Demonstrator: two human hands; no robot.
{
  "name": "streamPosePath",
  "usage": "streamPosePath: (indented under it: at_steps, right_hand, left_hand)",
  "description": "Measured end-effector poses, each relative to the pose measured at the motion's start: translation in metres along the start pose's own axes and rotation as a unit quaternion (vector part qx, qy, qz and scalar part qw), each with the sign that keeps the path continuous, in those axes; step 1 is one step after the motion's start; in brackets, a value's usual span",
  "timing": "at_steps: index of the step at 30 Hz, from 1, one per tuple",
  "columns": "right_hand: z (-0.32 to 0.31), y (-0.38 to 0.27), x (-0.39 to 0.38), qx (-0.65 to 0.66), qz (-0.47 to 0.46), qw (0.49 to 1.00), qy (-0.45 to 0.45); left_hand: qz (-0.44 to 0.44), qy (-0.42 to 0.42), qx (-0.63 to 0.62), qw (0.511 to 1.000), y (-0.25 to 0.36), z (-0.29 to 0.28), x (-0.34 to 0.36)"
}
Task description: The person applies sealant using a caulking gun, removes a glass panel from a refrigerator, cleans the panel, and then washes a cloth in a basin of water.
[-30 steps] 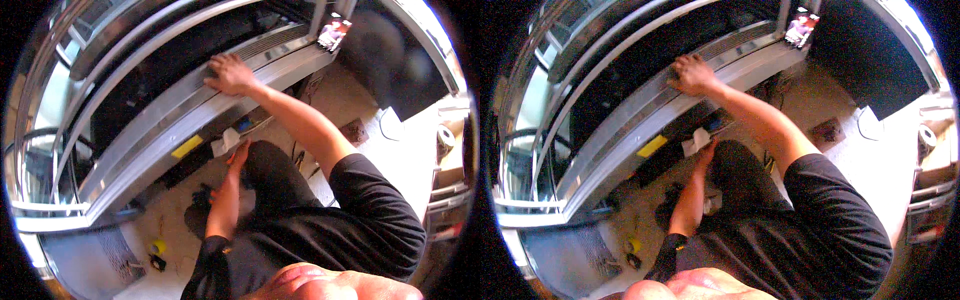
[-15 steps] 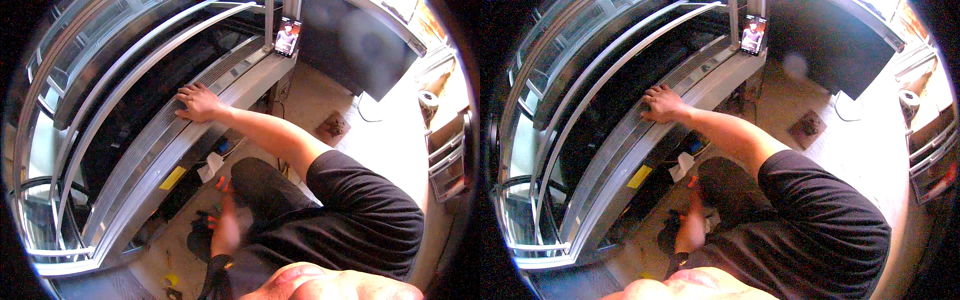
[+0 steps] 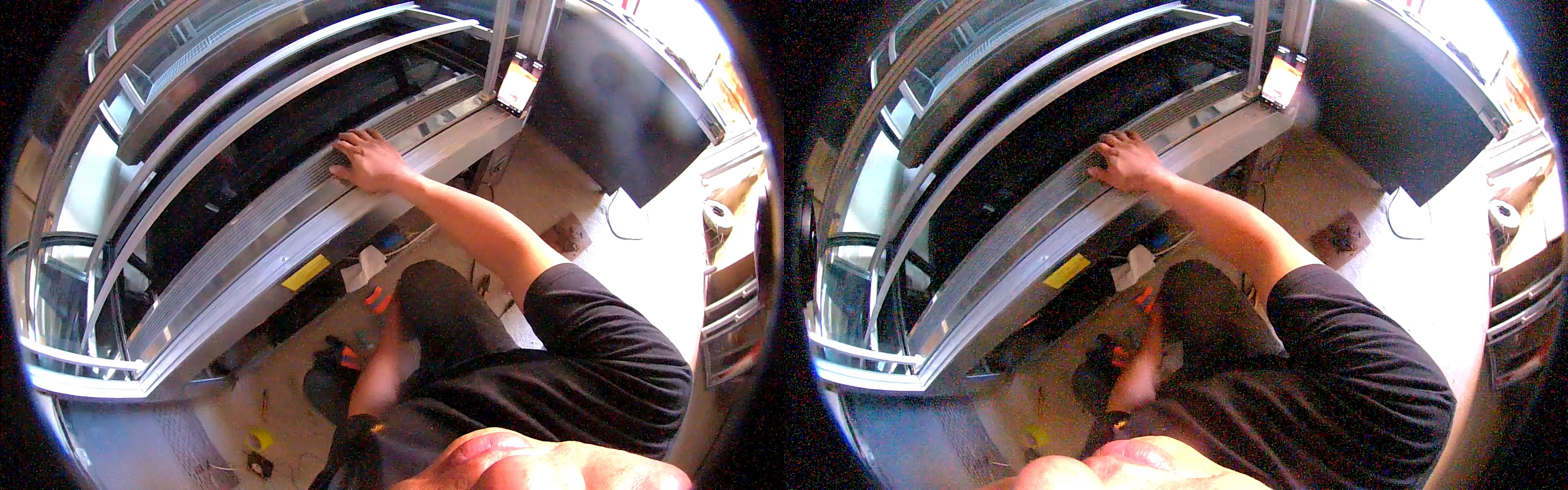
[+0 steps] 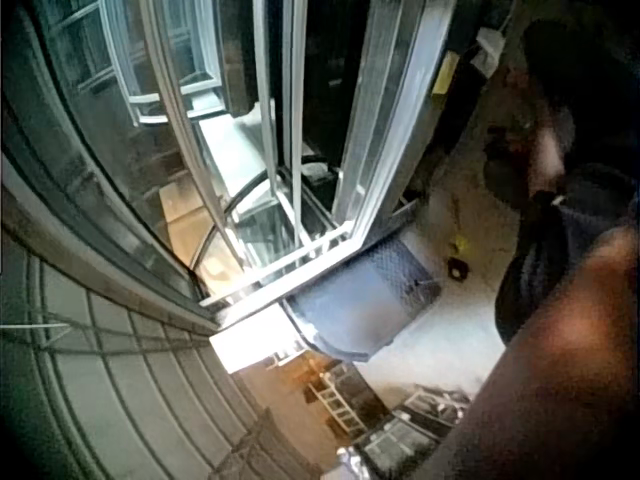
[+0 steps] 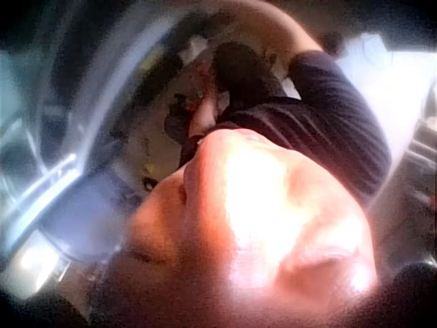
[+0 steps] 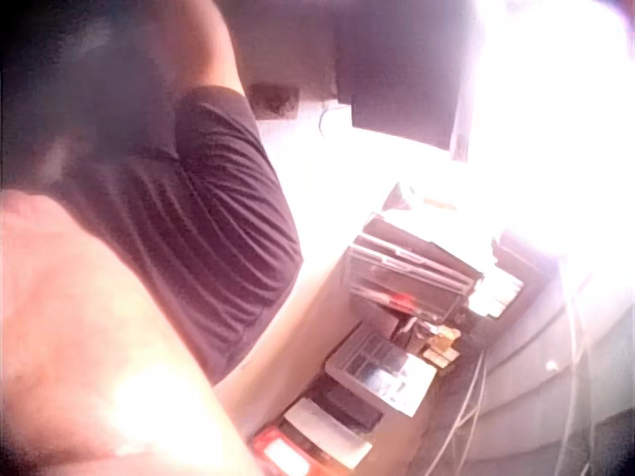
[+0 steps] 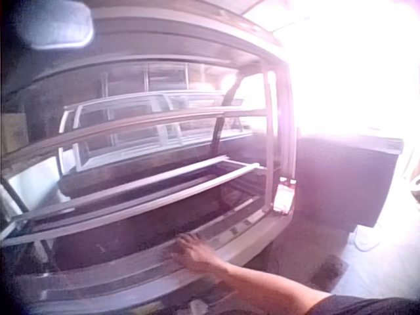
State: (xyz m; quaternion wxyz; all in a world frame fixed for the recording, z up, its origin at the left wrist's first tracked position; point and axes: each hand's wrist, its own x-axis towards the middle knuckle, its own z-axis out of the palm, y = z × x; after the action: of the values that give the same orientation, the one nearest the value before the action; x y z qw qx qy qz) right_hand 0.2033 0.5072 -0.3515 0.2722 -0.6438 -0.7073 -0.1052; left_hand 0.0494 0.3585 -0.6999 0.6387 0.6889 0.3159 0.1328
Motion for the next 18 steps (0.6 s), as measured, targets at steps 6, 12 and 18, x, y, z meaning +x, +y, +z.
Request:
streamPosePath:
  at_steps: [6,12,18]
  right_hand:
    - [0.009,0.009,-0.002,-0.013,0.001,0.999,0.033]
    - [0.005,0.002,-0.005,-0.011,-0.012,0.998,0.052]
    - [0.009,0.009,-0.004,-0.015,-0.014,0.999,0.044]
  left_hand:
    - [0.012,-0.018,-0.004,1.0,0.014,0.024,0.006]
    - [-0.005,-0.017,0.003,1.0,-0.004,0.006,-0.01]
    - [-0.011,-0.019,0.007,1.0,-0.003,0.001,-0.013]
